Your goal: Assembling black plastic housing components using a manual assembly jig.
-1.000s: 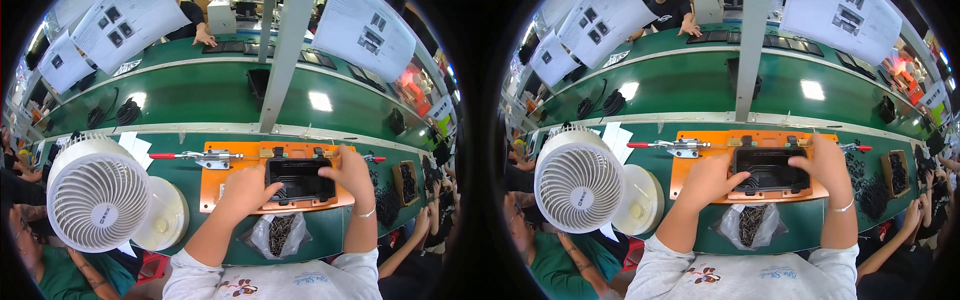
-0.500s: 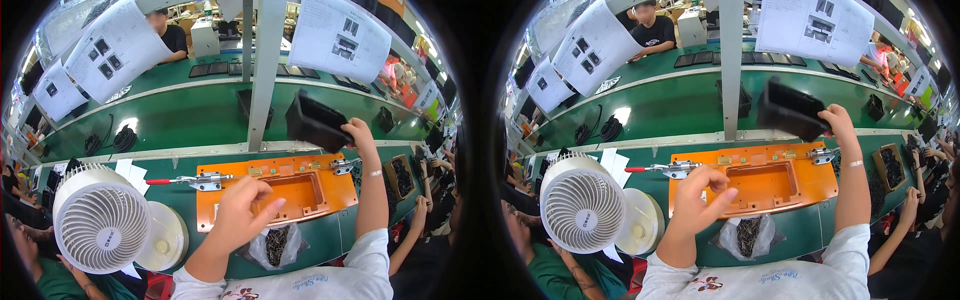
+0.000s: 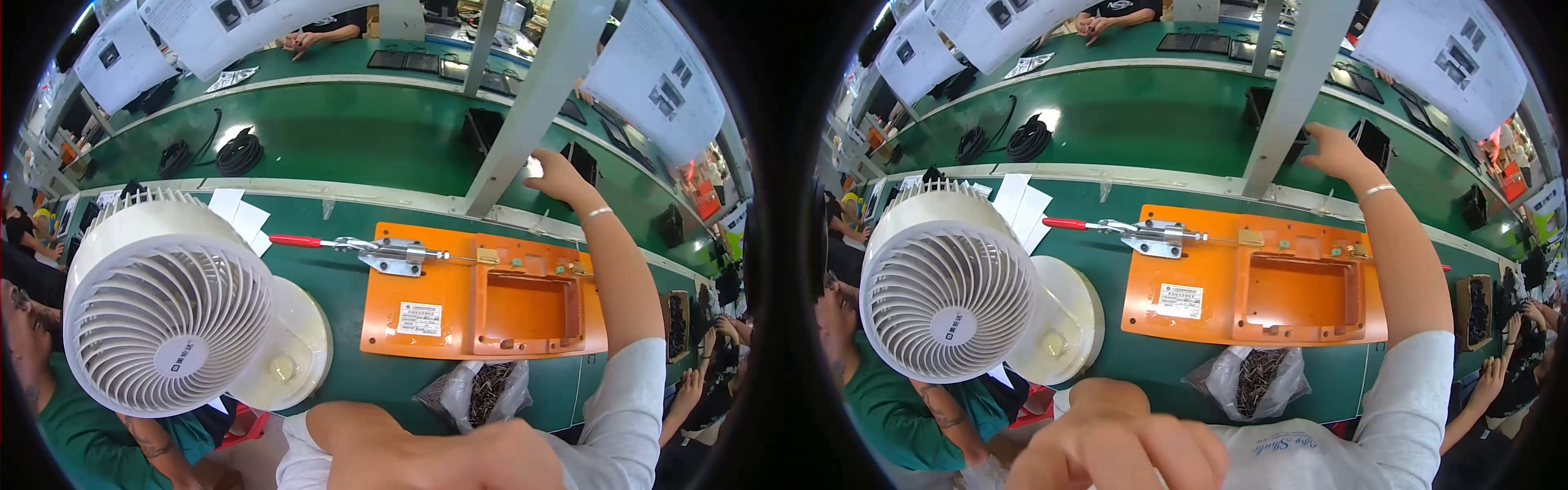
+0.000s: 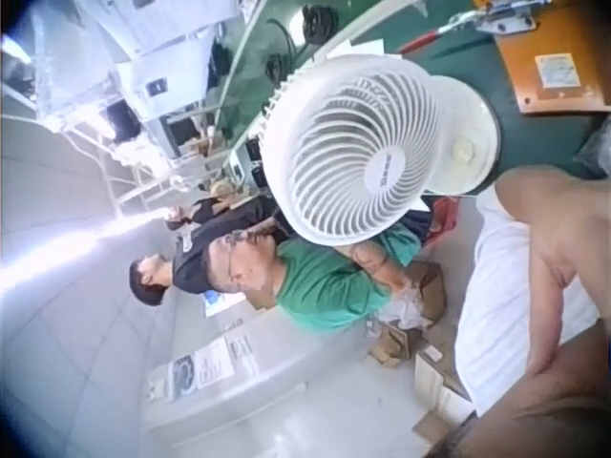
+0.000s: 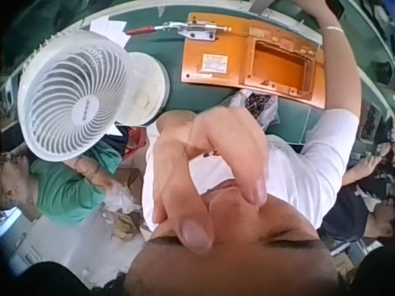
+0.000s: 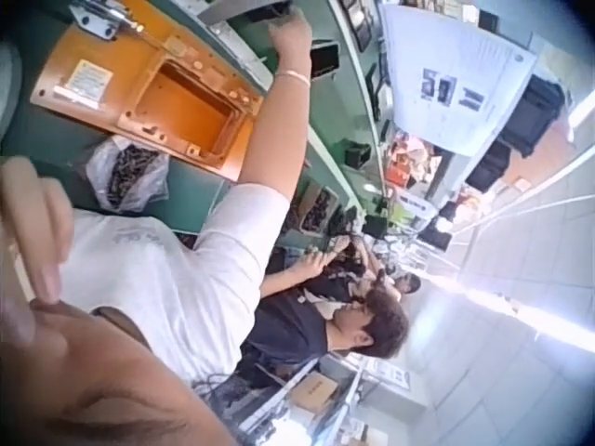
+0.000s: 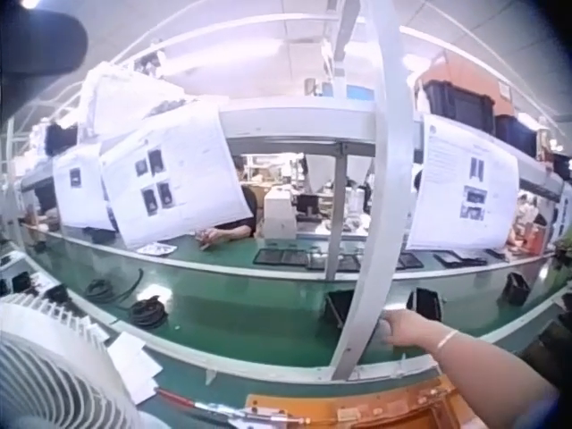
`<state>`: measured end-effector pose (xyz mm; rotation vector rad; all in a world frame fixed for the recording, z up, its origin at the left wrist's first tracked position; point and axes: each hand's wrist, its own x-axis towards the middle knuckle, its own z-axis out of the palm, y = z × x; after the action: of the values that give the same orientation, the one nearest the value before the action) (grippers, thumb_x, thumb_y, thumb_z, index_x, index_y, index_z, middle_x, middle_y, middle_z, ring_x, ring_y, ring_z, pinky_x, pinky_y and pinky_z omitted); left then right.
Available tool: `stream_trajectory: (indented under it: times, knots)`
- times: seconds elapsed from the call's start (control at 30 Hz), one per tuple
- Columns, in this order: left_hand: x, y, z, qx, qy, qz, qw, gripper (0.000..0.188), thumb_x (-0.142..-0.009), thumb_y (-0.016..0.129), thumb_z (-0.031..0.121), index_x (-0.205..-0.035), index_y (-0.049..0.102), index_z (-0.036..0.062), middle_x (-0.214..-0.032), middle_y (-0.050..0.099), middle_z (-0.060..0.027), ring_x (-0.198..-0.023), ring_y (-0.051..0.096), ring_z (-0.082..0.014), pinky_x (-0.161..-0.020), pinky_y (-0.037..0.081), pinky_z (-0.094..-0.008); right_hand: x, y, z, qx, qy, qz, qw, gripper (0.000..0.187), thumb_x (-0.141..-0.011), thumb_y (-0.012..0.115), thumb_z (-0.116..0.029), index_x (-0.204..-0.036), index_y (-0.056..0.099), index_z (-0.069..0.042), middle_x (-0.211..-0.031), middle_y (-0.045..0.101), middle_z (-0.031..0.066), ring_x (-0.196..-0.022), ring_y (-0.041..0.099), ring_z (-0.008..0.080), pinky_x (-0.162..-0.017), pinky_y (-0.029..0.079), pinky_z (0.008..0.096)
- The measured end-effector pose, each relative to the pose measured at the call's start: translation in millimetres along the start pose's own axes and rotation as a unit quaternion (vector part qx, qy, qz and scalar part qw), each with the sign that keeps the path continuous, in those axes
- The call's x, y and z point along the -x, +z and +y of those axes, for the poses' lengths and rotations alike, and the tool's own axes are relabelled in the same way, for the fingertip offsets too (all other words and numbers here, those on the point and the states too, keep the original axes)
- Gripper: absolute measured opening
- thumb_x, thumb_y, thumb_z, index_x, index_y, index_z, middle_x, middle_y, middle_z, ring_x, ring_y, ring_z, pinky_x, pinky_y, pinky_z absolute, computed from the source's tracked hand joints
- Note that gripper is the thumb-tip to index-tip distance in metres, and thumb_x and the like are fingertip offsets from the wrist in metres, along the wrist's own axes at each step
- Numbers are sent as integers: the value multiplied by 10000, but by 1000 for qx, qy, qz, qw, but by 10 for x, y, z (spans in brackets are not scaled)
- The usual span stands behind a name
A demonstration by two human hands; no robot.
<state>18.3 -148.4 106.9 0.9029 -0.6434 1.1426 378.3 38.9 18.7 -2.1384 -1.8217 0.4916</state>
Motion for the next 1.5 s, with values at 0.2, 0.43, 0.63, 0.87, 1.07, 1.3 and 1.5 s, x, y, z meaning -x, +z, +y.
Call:
stream_trajectory:
  times: [0.2, 0.43, 0.63, 0.87, 1.07, 1.3, 1.5]
  knots:
    - [44, 125, 137, 37, -89, 114, 989, 198, -856, 675, 305, -971, 706, 148, -1037, 560, -199, -891, 504, -258, -812, 396, -308, -283, 304, -131, 366, -16, -38, 930, 563, -732, 762, -219, -1242, 551, -110, -1259, 555, 112, -1173, 515, 303, -1004, 371, 481]
    - [77, 357, 69, 28, -29, 174, 984, 165, -841, 694, 289, -948, 704, 163, -1021, 561, -193, -896, 503, -248, -822, 400, -297, -92, 5, -170, 276, -21, 93, 956, 288, -794, 687, -261, -960, 669, -26, -883, 671, 138, -930, 619, 316, -851, 446, 466]
    - [70, 283, -69, 31, 39, 70, 996, 148, -863, 668, 302, -926, 703, 172, -1010, 566, -193, -896, 506, -242, -819, 406, -294, 910, -378, -248, -2, -144, 271, 952, 250, -798, 681, -186, -773, 580, 41, -616, 542, 158, -540, 501, 291, -535, 421, 332]
    - [125, -188, -318, -349, -44, -6, 936, 372, -839, 656, 229, -1138, 558, 33, -1170, 491, -201, -1070, 482, -297, -950, 373, -385, 2235, 71, -823, 114, -304, 333, 885, 138, -681, 685, -18, -753, 570, 7, -651, 494, 115, -576, 525, 293, -509, 428, 376]
    - [236, -580, -935, -559, -78, 94, 820, 442, -797, 631, 58, -1200, 468, -20, -1238, 444, -194, -1166, 448, -302, -1001, 345, -383, 2660, 395, -1146, 109, -390, 302, 863, 331, -612, 659, -196, -880, 610, -9, -835, 577, 119, -750, 595, 255, -664, 469, 369]
    - [180, -903, -829, -332, -197, 247, 889, 195, -841, 514, -18, -1024, 571, 21, -939, 590, -21, -824, 551, -72, -723, 447, -202, 2770, 2, -800, 209, -254, 229, 916, 644, -603, 775, -328, -1159, 561, -84, -1070, 589, 65, -1114, 541, 254, -1047, 164, 666]
    - [192, -1008, -892, -284, -303, 261, 872, 184, -854, 522, -5, -1024, 588, 18, -895, 600, -10, -760, 553, -48, -633, 455, -179, 2915, 58, -514, 184, -253, 270, 910, 182, -710, 692, -70, -882, 636, -79, -874, 622, 29, -938, 615, 177, -1061, 169, 651]
